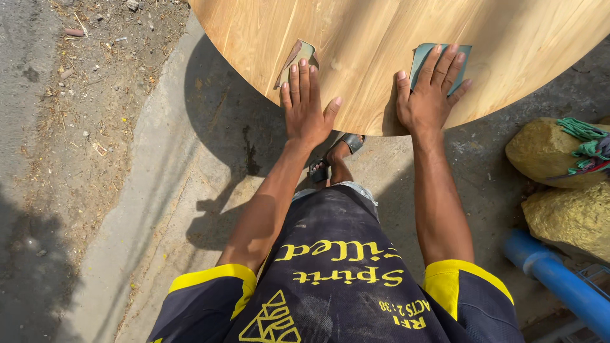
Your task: The person sands the surface of a large, round wooden tabletop using two pieces of sandpaper. They move their hands in circular and back-and-forth motions across the wood grain to smooth the surface.
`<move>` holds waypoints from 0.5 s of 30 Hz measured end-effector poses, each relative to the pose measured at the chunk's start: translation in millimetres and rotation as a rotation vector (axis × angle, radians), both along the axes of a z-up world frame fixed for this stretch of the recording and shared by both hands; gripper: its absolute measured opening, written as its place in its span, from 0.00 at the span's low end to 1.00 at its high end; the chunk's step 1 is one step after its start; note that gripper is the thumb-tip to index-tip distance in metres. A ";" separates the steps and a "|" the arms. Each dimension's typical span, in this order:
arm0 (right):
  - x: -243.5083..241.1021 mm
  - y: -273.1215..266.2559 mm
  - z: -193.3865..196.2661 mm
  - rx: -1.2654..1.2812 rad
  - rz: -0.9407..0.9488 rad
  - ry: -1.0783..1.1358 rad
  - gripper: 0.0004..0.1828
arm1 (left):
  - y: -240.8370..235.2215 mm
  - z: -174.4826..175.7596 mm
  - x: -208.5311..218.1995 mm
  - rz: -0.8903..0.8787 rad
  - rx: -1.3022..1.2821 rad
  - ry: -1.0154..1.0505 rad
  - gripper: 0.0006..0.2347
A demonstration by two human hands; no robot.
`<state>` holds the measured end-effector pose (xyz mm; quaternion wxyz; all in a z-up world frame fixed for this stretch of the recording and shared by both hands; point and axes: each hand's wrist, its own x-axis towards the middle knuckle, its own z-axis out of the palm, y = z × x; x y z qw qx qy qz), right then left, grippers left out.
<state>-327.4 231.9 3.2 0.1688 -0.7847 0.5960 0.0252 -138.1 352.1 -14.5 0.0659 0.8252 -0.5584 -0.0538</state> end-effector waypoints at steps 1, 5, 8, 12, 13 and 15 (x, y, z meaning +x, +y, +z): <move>5.6 26.6 2.3 -0.008 0.012 0.001 0.38 | 9.3 -5.0 -3.5 0.012 -0.008 0.001 0.32; 21.0 121.2 13.2 0.130 0.008 -0.065 0.40 | 40.5 -19.1 -18.2 -0.039 0.007 0.113 0.37; 29.4 114.6 12.1 0.130 0.006 -0.043 0.42 | 35.9 -18.0 -14.6 -0.071 0.041 0.180 0.38; 32.9 64.1 7.9 0.136 -0.026 -0.009 0.41 | 24.9 -18.3 -23.6 0.035 0.220 0.305 0.42; 31.4 69.5 9.1 0.121 -0.045 -0.005 0.41 | 17.4 -25.0 -27.9 0.013 0.208 0.308 0.42; 34.8 81.6 10.4 0.121 -0.048 -0.035 0.40 | 4.3 -37.0 -31.5 0.162 0.308 0.438 0.46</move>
